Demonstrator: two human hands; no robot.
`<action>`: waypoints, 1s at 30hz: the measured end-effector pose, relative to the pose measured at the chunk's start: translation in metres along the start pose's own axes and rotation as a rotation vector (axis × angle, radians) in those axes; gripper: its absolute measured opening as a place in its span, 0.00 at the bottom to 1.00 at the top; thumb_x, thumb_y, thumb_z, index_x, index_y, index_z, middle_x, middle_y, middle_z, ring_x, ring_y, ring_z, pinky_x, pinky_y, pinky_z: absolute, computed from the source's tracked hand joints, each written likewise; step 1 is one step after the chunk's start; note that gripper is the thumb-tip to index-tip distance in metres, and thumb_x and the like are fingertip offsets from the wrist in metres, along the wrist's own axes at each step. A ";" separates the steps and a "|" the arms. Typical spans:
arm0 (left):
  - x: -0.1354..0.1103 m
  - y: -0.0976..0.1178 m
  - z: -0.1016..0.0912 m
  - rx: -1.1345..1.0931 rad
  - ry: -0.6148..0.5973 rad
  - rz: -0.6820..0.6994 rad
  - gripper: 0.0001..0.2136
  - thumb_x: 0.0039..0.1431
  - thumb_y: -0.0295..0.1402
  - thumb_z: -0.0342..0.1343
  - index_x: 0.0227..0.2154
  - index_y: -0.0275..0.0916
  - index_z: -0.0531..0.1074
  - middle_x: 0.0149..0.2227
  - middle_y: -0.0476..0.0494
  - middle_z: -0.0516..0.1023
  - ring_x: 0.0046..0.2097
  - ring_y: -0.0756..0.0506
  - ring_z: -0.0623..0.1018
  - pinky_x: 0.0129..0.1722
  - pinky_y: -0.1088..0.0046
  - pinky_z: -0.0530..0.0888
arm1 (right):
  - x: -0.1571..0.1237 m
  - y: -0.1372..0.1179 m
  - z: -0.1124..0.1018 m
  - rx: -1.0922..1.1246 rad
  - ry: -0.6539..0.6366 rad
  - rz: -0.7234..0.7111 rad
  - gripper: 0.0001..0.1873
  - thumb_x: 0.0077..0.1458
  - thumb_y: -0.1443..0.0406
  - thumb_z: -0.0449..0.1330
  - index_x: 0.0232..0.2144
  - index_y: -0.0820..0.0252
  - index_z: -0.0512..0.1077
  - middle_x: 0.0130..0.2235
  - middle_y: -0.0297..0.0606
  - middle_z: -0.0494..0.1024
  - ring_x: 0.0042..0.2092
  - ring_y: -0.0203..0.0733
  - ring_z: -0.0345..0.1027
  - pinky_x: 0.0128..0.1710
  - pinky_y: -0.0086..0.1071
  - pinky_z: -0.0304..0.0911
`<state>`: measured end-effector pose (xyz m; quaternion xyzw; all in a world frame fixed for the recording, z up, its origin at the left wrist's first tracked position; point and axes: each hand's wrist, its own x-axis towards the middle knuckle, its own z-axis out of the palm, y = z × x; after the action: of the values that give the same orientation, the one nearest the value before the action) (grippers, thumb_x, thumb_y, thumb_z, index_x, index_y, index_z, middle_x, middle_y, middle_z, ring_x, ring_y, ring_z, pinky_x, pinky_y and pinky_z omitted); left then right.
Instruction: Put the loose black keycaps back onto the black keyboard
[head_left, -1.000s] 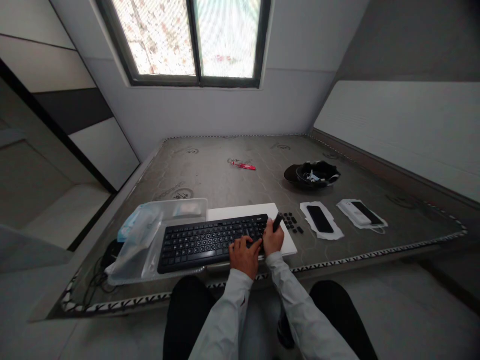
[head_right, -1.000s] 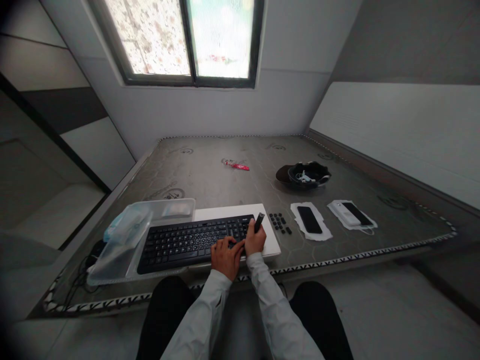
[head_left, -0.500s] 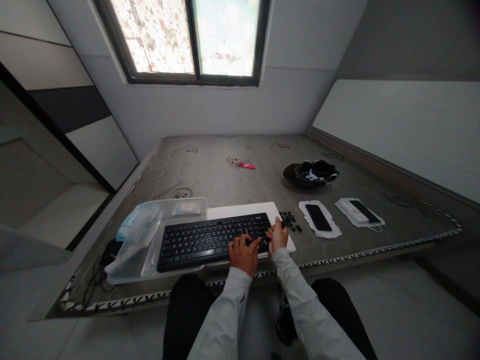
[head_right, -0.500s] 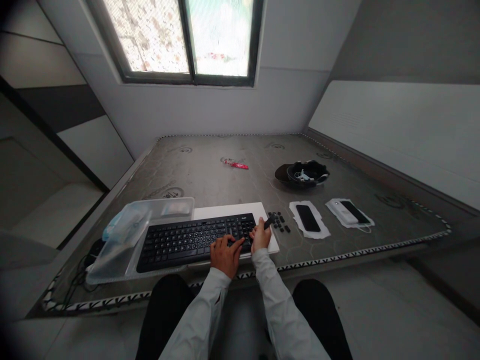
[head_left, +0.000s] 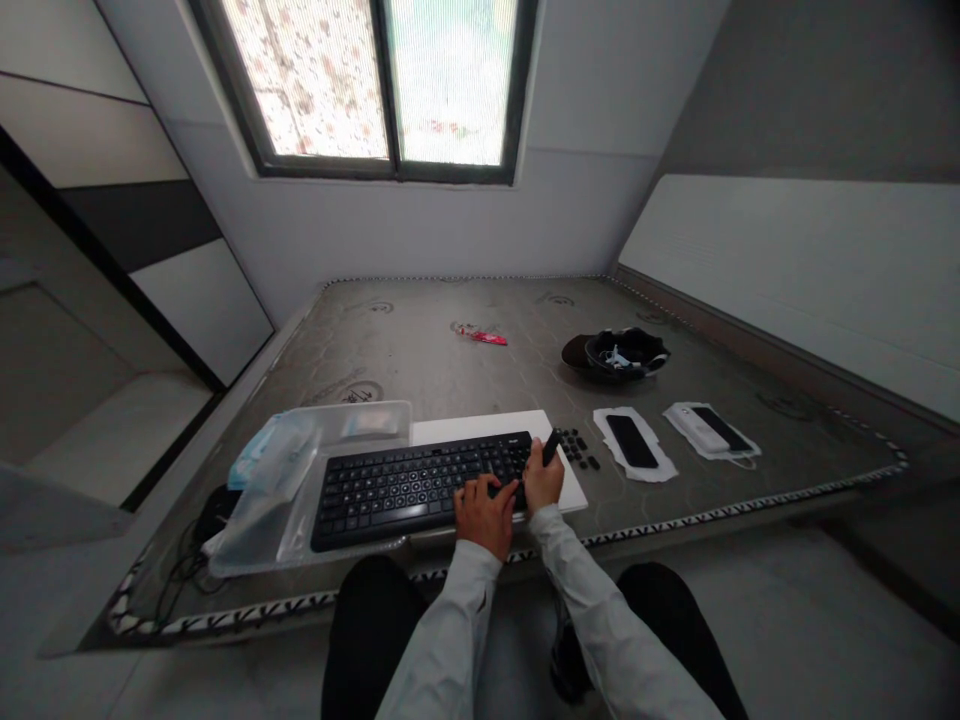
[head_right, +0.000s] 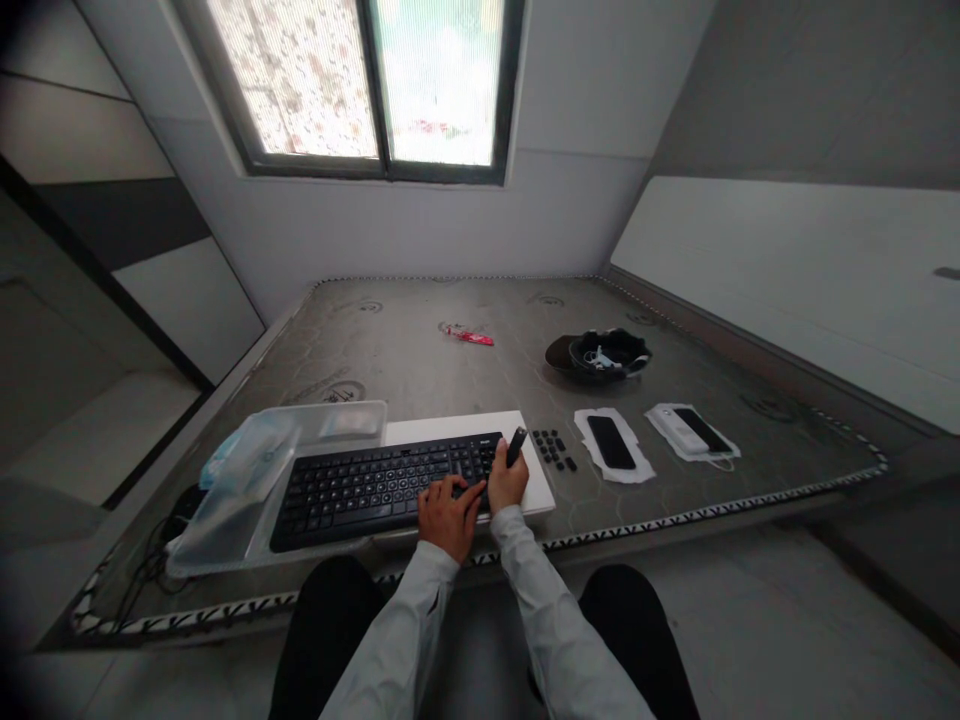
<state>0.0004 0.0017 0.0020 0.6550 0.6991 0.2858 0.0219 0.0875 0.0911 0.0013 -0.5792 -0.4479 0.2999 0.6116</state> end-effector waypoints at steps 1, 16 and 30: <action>0.000 0.000 0.000 -0.001 0.004 -0.001 0.13 0.57 0.37 0.55 0.45 0.60 0.72 0.43 0.49 0.71 0.45 0.44 0.66 0.45 0.62 0.59 | -0.002 -0.001 0.000 -0.055 0.005 -0.023 0.24 0.53 0.45 0.51 0.25 0.61 0.68 0.20 0.34 0.69 0.24 0.39 0.64 0.24 0.30 0.59; 0.000 0.003 -0.005 0.019 0.028 -0.021 0.12 0.57 0.36 0.55 0.43 0.60 0.73 0.42 0.50 0.70 0.44 0.45 0.67 0.44 0.63 0.60 | -0.022 0.012 -0.004 -0.179 -0.009 -0.131 0.24 0.53 0.47 0.53 0.23 0.62 0.70 0.19 0.36 0.70 0.21 0.38 0.61 0.23 0.30 0.57; 0.004 -0.004 0.013 0.009 -0.023 0.144 0.19 0.59 0.38 0.51 0.54 0.57 0.64 0.60 0.52 0.64 0.62 0.42 0.60 0.59 0.53 0.52 | -0.016 0.006 -0.007 -0.162 -0.099 -0.134 0.25 0.52 0.47 0.52 0.24 0.62 0.71 0.22 0.39 0.74 0.24 0.41 0.66 0.25 0.31 0.61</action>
<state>0.0014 0.0105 -0.0087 0.7069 0.6512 0.2760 0.0062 0.0878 0.0746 -0.0072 -0.5798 -0.5382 0.2494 0.5585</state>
